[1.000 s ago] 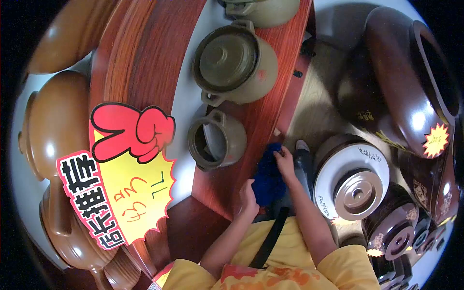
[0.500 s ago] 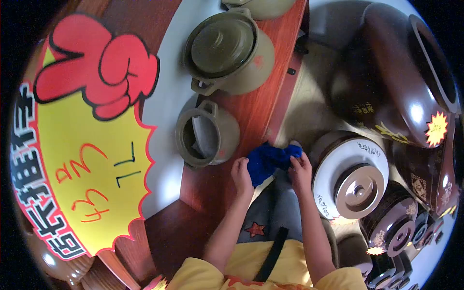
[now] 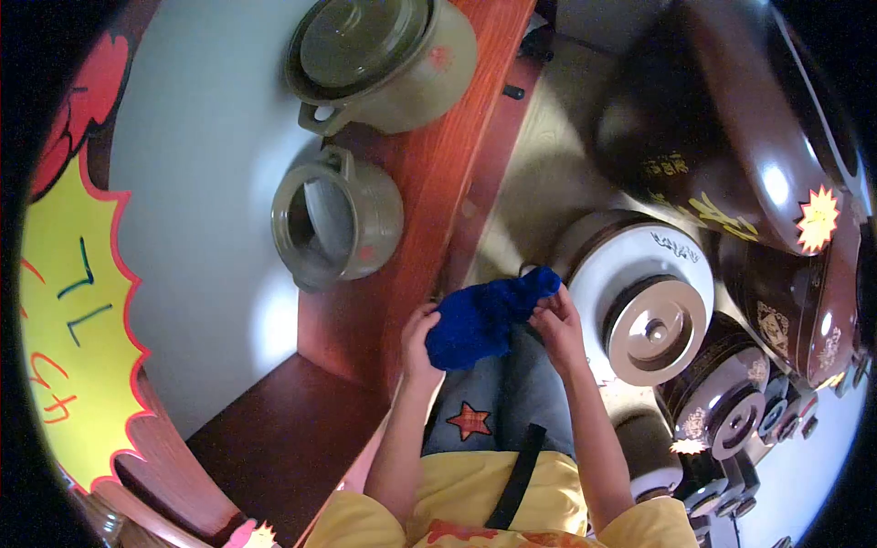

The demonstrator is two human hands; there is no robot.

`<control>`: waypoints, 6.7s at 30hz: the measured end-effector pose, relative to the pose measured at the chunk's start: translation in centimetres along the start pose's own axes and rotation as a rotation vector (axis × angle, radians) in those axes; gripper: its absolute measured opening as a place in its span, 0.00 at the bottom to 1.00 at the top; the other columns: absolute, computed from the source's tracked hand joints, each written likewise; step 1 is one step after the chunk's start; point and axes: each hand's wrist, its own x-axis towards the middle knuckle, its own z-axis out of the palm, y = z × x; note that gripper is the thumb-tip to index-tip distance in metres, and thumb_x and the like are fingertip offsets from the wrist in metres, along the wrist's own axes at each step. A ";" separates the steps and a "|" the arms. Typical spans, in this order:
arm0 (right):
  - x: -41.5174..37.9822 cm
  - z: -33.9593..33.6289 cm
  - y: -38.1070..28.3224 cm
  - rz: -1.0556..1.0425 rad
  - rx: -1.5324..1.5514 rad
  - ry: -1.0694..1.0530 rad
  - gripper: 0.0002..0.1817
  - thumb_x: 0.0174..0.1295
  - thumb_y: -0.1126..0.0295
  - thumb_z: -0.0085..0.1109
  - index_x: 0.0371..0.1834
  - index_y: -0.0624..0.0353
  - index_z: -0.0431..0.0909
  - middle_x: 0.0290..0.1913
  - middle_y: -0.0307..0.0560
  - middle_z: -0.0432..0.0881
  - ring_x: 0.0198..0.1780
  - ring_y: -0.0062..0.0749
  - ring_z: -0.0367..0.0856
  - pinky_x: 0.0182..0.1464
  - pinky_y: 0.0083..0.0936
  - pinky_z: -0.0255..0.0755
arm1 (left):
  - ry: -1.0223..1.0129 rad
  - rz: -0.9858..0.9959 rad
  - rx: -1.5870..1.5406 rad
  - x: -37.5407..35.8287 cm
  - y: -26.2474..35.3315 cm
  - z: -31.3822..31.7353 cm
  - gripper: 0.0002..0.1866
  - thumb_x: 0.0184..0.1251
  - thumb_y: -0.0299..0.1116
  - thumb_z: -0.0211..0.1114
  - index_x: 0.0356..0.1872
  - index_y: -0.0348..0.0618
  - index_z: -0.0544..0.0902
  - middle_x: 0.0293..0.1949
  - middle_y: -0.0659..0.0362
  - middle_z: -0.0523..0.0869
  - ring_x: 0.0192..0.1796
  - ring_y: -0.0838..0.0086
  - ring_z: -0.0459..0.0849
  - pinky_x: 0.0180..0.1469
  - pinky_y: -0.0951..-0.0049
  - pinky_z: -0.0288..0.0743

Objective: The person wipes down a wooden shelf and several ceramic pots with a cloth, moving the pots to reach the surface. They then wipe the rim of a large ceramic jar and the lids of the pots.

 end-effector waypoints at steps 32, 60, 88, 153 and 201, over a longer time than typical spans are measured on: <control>2.6 11.5 2.8 -0.712 -1.010 -0.011 0.27 0.45 0.77 0.56 0.53 0.60 0.68 0.58 0.56 0.66 0.58 0.49 0.67 0.58 0.38 0.63 | 0.501 0.674 1.584 8.2 7.5 -11.5 0.41 0.57 0.45 0.61 0.65 0.35 0.52 0.67 0.41 0.48 0.67 0.44 0.48 0.66 0.48 0.46; -3.4 15.3 19.1 -0.962 -1.799 -0.640 0.24 0.58 0.62 0.42 0.60 0.46 0.68 0.66 0.30 0.62 0.71 0.28 0.46 0.72 0.42 0.26 | 1.011 -0.024 0.989 6.1 0.0 -19.1 0.57 0.55 0.65 0.53 0.64 0.20 0.38 0.65 0.28 0.33 0.70 0.42 0.29 0.70 0.55 0.31; -5.8 12.7 15.6 -0.815 -1.184 -0.414 0.22 0.44 0.70 0.59 0.47 0.56 0.74 0.51 0.44 0.73 0.61 0.44 0.62 0.62 0.42 0.55 | 0.783 0.661 1.506 10.1 6.5 -24.8 0.28 0.63 0.43 0.48 0.66 0.58 0.60 0.69 0.51 0.52 0.71 0.57 0.50 0.67 0.44 0.33; -2.0 18.8 11.2 -0.174 -0.207 -0.721 0.24 0.59 0.78 0.52 0.61 0.57 0.64 0.51 0.43 0.73 0.47 0.25 0.74 0.50 0.21 0.69 | -0.062 0.222 -0.612 -4.8 4.3 -20.4 0.25 0.60 0.47 0.54 0.53 0.40 0.69 0.50 0.53 0.75 0.56 0.64 0.72 0.57 0.63 0.67; -6.2 11.7 16.4 -0.386 -1.234 -0.673 0.19 0.51 0.70 0.54 0.48 0.59 0.71 0.38 0.53 0.78 0.40 0.46 0.77 0.46 0.38 0.71 | 0.906 -0.074 1.935 6.5 7.9 -28.0 0.34 0.62 0.43 0.50 0.67 0.43 0.51 0.69 0.56 0.55 0.72 0.68 0.45 0.68 0.52 0.38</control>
